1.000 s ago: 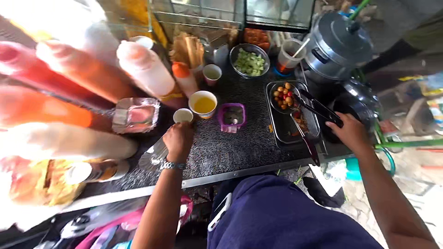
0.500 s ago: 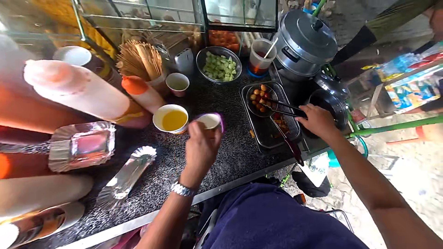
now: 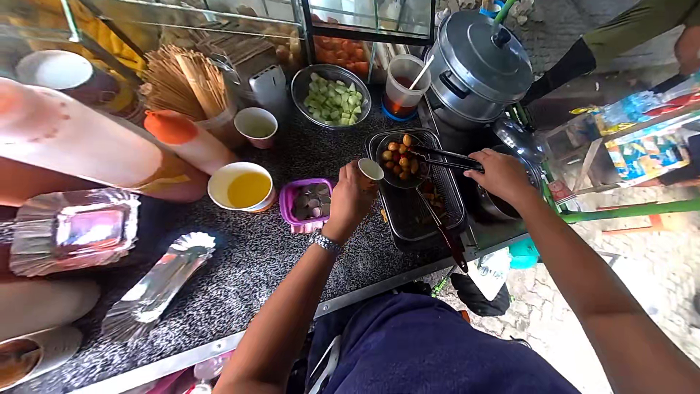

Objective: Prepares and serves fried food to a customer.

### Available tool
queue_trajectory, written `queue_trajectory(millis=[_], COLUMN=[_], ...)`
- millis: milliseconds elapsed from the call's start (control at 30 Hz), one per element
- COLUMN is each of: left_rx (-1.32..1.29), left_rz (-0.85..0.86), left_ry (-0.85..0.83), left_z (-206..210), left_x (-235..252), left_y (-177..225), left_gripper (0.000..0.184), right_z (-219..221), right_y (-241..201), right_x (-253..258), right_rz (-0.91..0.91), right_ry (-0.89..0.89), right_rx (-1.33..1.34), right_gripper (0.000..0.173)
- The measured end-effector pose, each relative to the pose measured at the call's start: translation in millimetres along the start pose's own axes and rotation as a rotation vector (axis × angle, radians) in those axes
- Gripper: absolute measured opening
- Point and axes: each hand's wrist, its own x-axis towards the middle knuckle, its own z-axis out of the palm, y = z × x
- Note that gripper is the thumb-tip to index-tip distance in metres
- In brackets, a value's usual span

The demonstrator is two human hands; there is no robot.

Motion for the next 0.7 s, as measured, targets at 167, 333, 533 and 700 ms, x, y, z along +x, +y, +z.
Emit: queue_trajectory(millis=[167, 333, 533, 700], left_rx=[-0.034, -0.110, -0.123, -0.099], left_rz=[-0.098, -0.067, -0.050, -0.089], left_ry=[-0.037, -0.006, 0.065, 0.043], left_z=[13, 17, 28, 19], left_x=[20, 13, 16, 14], left_y=[-10, -8, -24, -20], left_gripper=[0.060, 0.062, 0.064, 0.066], right_z=[-20, -22, -9, -39], right_y=[14, 7, 15, -2], right_x=[-25, -20, 24, 15], right_rz=[-0.139, -0.025, 0.000, -0.040], right_ry=[0.074, 0.011, -0.149, -0.084], right_rx=[0.328, 0.105, 0.048, -0.113], right_gripper=[0.045, 0.044, 0.050, 0.044])
